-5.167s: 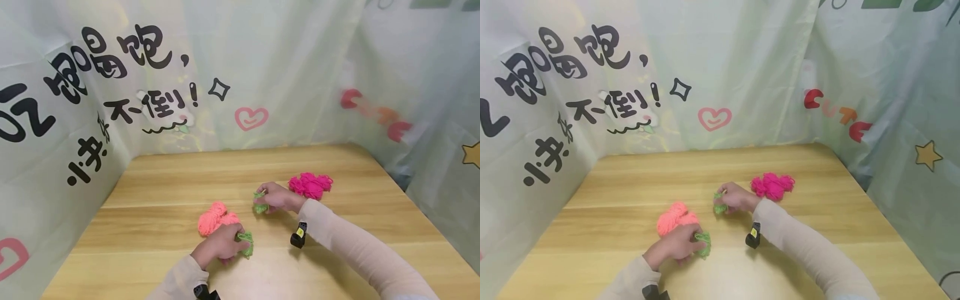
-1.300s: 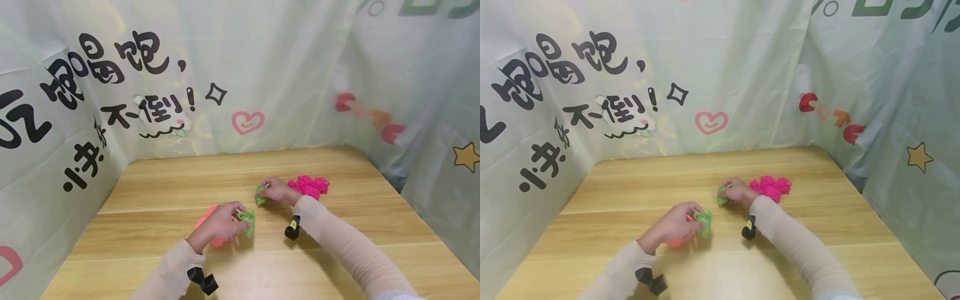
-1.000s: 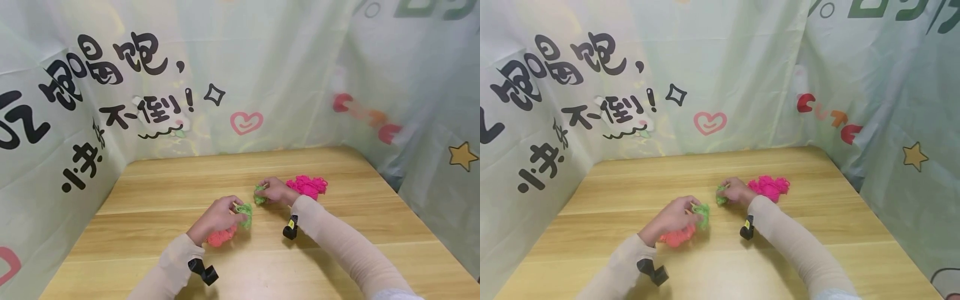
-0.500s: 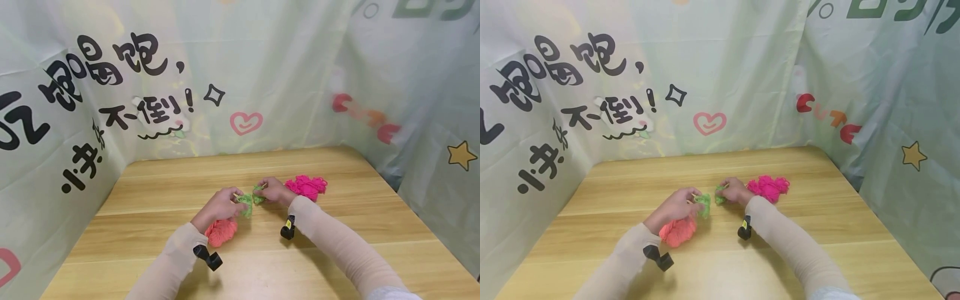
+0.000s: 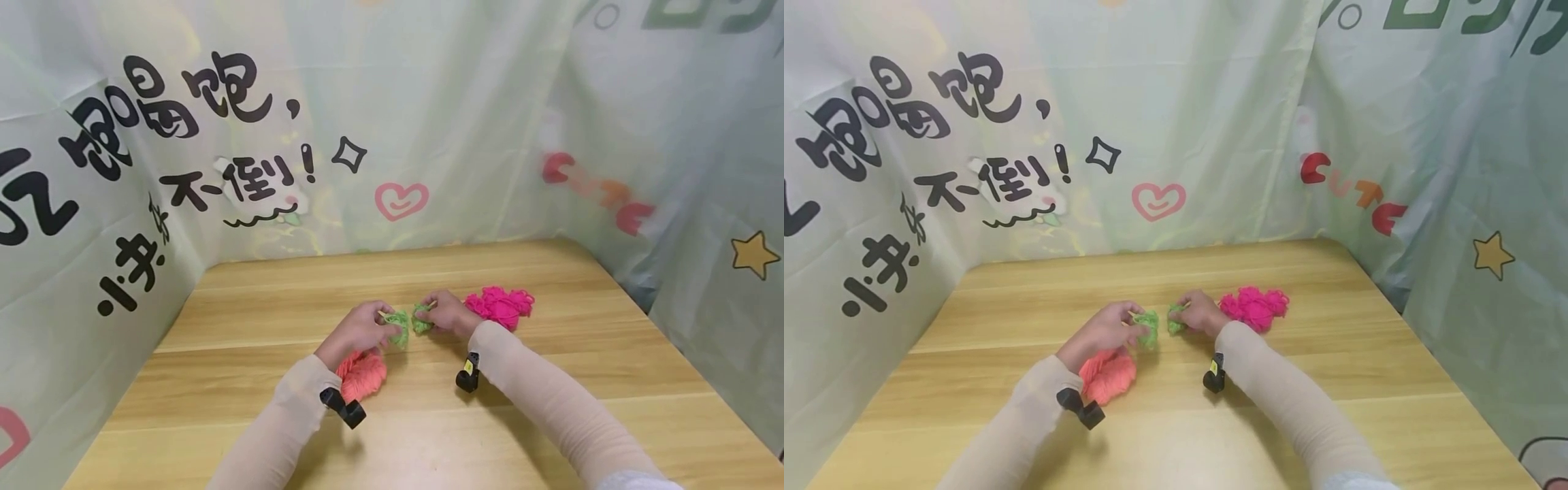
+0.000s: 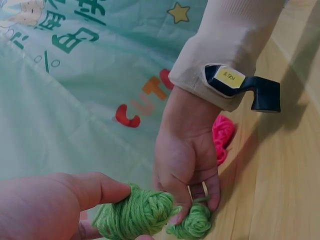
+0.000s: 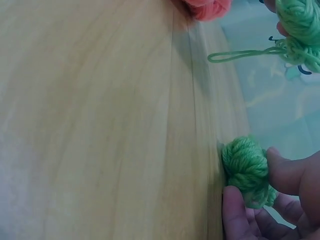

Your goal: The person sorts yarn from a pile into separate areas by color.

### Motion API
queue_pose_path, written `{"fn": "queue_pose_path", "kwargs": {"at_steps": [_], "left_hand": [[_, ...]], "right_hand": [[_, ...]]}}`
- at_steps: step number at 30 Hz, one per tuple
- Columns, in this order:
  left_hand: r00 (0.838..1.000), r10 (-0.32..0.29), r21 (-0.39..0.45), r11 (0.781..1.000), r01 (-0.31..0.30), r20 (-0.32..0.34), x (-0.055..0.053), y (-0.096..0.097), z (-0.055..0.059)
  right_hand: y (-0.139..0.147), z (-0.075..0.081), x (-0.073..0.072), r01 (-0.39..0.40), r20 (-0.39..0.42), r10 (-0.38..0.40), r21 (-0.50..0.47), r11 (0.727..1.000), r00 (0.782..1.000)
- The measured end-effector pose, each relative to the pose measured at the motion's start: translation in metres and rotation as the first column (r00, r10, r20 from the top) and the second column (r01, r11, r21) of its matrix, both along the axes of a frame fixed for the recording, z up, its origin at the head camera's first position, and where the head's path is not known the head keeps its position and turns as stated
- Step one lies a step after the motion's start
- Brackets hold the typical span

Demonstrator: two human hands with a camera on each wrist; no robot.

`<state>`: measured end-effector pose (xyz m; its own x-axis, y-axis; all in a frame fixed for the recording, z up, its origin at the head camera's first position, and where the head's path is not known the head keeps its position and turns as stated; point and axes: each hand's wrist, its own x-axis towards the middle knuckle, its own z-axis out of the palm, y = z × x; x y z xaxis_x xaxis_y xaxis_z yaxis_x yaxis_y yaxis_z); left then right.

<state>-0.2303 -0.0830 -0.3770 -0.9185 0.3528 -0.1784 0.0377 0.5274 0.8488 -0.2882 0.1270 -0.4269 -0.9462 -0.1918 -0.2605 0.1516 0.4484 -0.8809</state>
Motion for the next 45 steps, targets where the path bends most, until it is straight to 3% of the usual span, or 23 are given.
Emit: {"fn": "queue_pose_path", "kwargs": {"at_steps": [11,26,36,45], "left_hand": [[1.000,0.027,-0.021,0.999,-0.027,0.011,-0.007,-0.002,-0.006],[0.996,0.072,0.005,0.997,-0.073,0.050,-0.016,0.001,-0.008],[0.998,0.058,-0.010,0.998,-0.057,0.031,-0.023,0.007,-0.009],[0.997,0.075,-0.062,0.995,-0.073,0.029,-0.033,0.012,-0.013]], "right_hand": [[-0.003,-0.003,-0.002,0.015,0.077,-0.015,-0.007,1.000,0.997],[-0.003,0.005,-0.007,-0.019,0.105,0.019,-0.005,1.000,0.994],[-0.002,0.004,-0.009,-0.022,0.104,0.020,0.019,1.000,0.994],[-0.001,0.007,-0.008,-0.026,0.137,0.028,-0.018,0.999,0.990]]}}
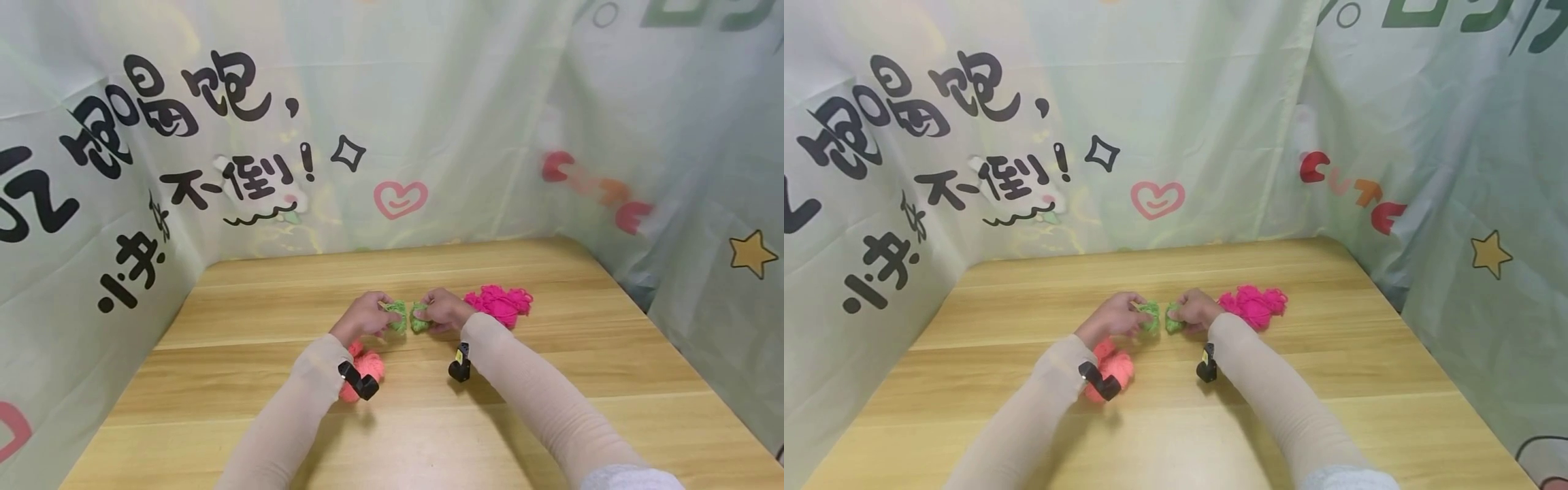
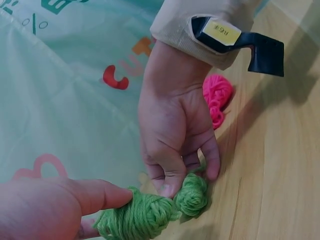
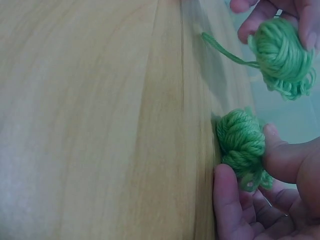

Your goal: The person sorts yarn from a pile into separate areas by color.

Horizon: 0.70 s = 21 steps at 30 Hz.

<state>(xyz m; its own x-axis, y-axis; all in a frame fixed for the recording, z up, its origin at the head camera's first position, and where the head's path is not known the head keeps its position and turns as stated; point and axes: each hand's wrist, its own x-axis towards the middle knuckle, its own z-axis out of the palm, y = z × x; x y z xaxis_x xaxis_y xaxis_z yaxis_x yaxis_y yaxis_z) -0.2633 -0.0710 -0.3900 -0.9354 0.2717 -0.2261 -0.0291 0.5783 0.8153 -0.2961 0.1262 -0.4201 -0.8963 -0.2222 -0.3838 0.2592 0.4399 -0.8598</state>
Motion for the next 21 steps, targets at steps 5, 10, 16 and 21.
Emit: {"fn": "queue_pose_path", "kwargs": {"at_steps": [5,10,16,21], "left_hand": [[1.000,0.007,-0.009,1.000,-0.007,-0.005,-0.005,0.002,-0.003],[1.000,0.014,-0.021,1.000,-0.014,-0.011,-0.008,0.005,-0.006],[0.999,0.041,-0.030,0.999,-0.042,-0.006,-0.011,0.011,-0.014],[0.999,0.052,-0.056,0.997,-0.053,-0.011,-0.013,0.014,-0.019]], "right_hand": [[0.000,-0.001,0.000,-0.001,-0.007,0.001,0.009,1.000,1.000],[0.001,-0.001,0.000,0.005,-0.003,-0.005,0.003,1.000,1.000],[0.002,-0.003,-0.001,0.013,-0.005,-0.013,-0.012,1.000,1.000],[0.002,-0.005,-0.002,0.019,-0.011,-0.019,-0.023,1.000,1.000]]}}
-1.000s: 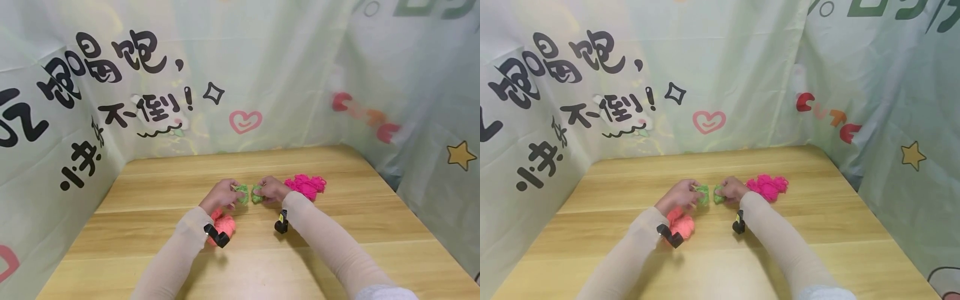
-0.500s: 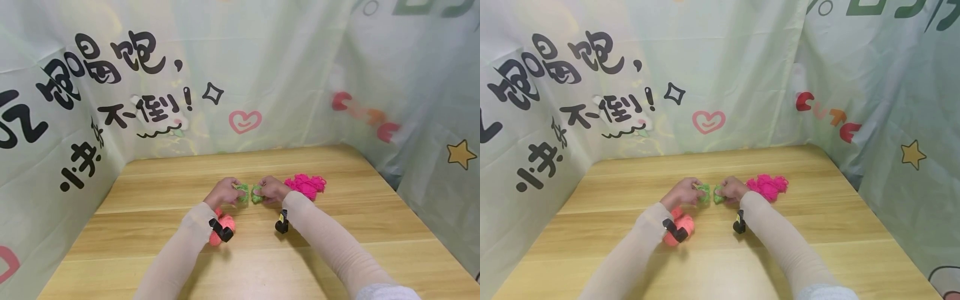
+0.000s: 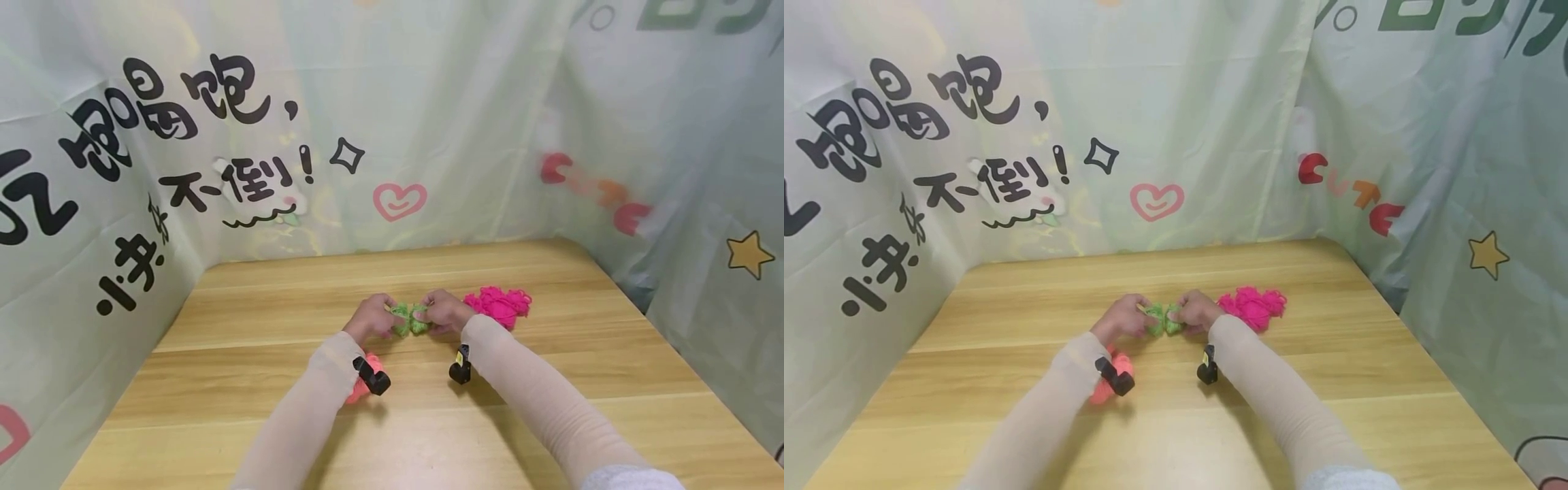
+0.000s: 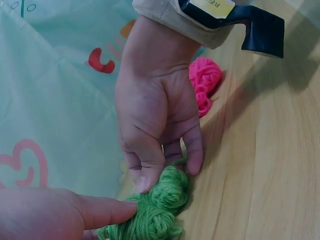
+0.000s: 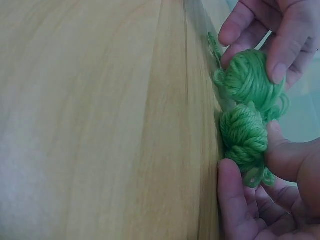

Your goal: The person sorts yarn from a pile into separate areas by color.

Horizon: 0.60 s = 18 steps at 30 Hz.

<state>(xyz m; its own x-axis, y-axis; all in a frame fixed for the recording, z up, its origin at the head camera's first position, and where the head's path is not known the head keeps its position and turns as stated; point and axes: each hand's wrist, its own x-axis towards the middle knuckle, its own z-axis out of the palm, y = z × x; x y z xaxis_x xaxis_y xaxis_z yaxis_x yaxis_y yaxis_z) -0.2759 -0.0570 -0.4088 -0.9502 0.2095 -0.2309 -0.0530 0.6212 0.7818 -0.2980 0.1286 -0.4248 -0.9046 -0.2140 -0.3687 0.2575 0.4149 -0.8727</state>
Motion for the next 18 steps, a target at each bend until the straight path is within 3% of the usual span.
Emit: {"fn": "queue_pose_path", "kwargs": {"at_steps": [8,18], "left_hand": [[1.000,-0.014,-0.017,1.000,0.014,0.000,0.0002,0.0020,-0.0054],[0.997,-0.019,-0.064,0.998,0.014,-0.076,-0.0015,0.0063,-0.0012]], "right_hand": [[0.0010,-0.0033,-0.0023,-0.019,-0.012,0.019,-0.005,1.000,1.000],[-0.0002,-0.0008,-0.0017,-0.015,-0.001,0.015,-0.007,1.000,1.000]]}}
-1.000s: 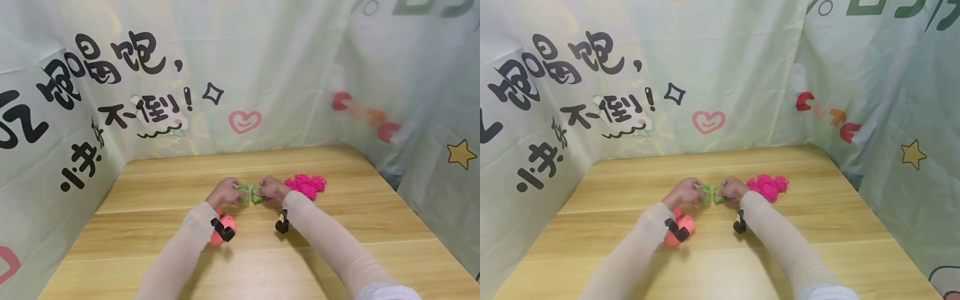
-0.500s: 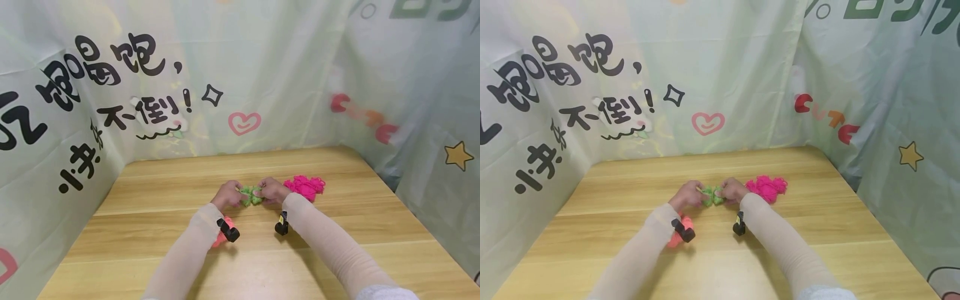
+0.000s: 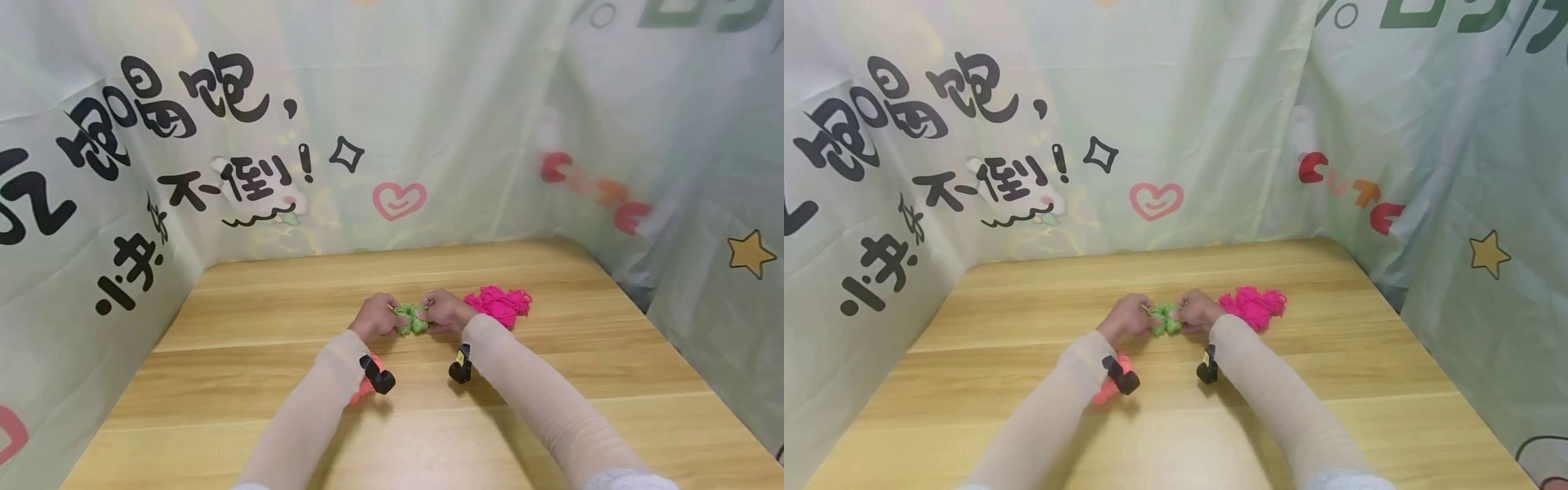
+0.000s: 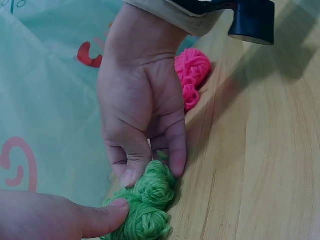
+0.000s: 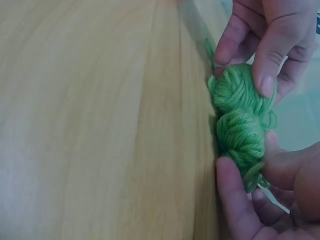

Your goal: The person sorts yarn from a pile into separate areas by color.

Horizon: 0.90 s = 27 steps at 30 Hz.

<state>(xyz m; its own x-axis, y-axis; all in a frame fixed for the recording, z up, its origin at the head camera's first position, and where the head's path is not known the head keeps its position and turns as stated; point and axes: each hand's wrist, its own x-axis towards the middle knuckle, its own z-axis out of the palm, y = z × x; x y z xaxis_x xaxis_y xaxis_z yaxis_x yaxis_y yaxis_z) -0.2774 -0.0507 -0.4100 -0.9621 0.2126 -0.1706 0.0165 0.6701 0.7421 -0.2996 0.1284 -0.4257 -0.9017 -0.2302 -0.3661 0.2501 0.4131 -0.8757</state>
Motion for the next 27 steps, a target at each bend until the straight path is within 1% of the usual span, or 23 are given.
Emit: {"fn": "queue_pose_path", "kwargs": {"at_steps": [5,8,12,15,20,24,27], "left_hand": [[1.000,0.003,-0.004,1.000,-0.003,-0.010,-0.001,0.000,0.002],[1.000,-0.004,-0.015,1.000,0.004,0.002,-0.001,-0.001,0.002],[0.999,-0.010,-0.016,1.000,0.011,0.039,-0.001,-0.002,0.004],[0.998,-0.014,-0.022,1.000,0.015,0.058,-0.001,-0.003,0.005],[0.997,-0.021,-0.061,0.998,0.026,0.069,0.000,-0.005,0.008],[0.998,-0.022,-0.080,0.996,0.027,0.063,0.001,-0.009,0.010],[0.998,-0.024,-0.091,0.995,0.030,0.057,0.003,-0.013,0.012]], "right_hand": [[-0.001,0.003,0.001,0.000,0.009,0.000,-0.008,1.000,1.000],[-0.001,0.005,0.001,-0.007,0.014,0.007,-0.012,1.000,1.000],[0.002,0.008,0.004,-0.026,0.000,0.026,-0.003,1.000,1.000],[0.003,0.012,0.006,-0.046,-0.016,0.046,0.012,0.999,0.999],[0.005,0.016,0.008,-0.060,-0.035,0.061,0.036,0.998,0.998],[0.007,0.023,0.010,-0.076,-0.049,0.079,0.058,0.995,0.996],[0.008,0.029,0.013,-0.089,-0.073,0.096,0.094,0.992,0.993]]}}
